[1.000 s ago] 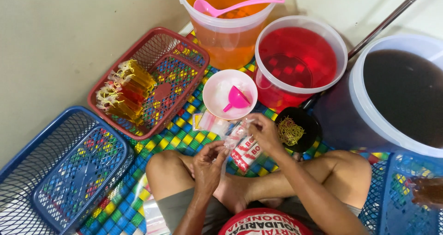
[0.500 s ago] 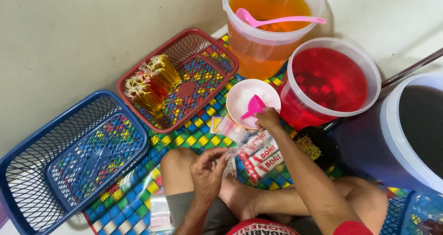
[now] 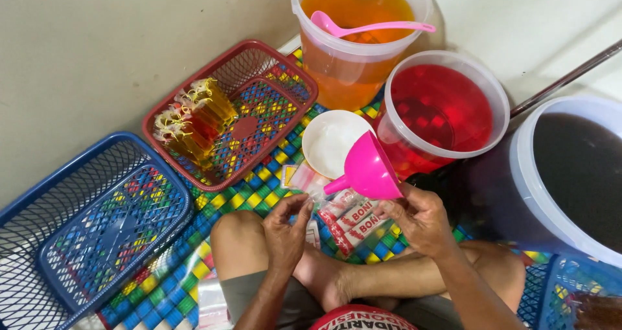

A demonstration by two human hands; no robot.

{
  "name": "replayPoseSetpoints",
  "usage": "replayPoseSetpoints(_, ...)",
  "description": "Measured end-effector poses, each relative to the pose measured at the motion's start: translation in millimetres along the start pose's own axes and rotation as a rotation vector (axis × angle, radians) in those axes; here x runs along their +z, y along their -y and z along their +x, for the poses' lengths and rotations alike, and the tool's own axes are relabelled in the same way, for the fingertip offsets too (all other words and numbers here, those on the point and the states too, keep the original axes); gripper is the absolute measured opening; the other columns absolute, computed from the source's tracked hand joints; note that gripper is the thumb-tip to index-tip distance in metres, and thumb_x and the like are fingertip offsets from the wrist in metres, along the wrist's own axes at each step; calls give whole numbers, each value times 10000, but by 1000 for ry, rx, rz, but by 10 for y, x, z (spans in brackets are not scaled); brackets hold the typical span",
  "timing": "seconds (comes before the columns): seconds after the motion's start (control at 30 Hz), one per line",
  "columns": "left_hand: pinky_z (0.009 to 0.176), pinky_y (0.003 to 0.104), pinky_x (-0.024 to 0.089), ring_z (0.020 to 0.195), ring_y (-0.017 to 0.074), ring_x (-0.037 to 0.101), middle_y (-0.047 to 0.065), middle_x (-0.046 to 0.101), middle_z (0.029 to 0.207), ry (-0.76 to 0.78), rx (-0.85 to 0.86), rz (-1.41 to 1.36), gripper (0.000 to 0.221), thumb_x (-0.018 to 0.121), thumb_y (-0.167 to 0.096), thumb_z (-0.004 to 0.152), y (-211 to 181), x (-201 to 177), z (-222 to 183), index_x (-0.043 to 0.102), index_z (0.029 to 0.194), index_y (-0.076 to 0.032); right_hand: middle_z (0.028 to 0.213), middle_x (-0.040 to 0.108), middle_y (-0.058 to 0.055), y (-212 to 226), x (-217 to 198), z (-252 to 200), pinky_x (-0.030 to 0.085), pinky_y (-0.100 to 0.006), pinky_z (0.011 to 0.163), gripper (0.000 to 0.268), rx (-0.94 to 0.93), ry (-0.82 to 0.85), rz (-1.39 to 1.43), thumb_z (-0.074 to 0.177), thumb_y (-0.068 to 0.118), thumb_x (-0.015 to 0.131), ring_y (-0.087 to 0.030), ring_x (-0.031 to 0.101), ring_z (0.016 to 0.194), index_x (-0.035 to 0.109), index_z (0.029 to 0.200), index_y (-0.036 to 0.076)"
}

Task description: Filling small plastic bags with flavored liquid and tying them with rubber bands to make ice cream sticks.

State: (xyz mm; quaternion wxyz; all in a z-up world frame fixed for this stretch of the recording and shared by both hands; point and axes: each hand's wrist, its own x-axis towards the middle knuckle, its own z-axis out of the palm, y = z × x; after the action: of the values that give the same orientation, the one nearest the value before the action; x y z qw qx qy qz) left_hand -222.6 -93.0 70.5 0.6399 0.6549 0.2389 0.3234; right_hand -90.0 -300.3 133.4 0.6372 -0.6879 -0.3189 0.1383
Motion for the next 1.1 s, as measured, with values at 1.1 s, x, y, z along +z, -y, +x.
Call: replayPoseSetpoints(1.1, 850, 287, 565, 941, 193, 712, 95, 766, 1084, 305, 119, 93, 265, 765, -73, 833, -415, 71, -129, 751, 1082, 16, 752, 759, -32, 396, 180, -272, 501, -274, 544, 175, -127, 28, -364, 778, 122, 818, -139, 619, 570, 713, 873, 20)
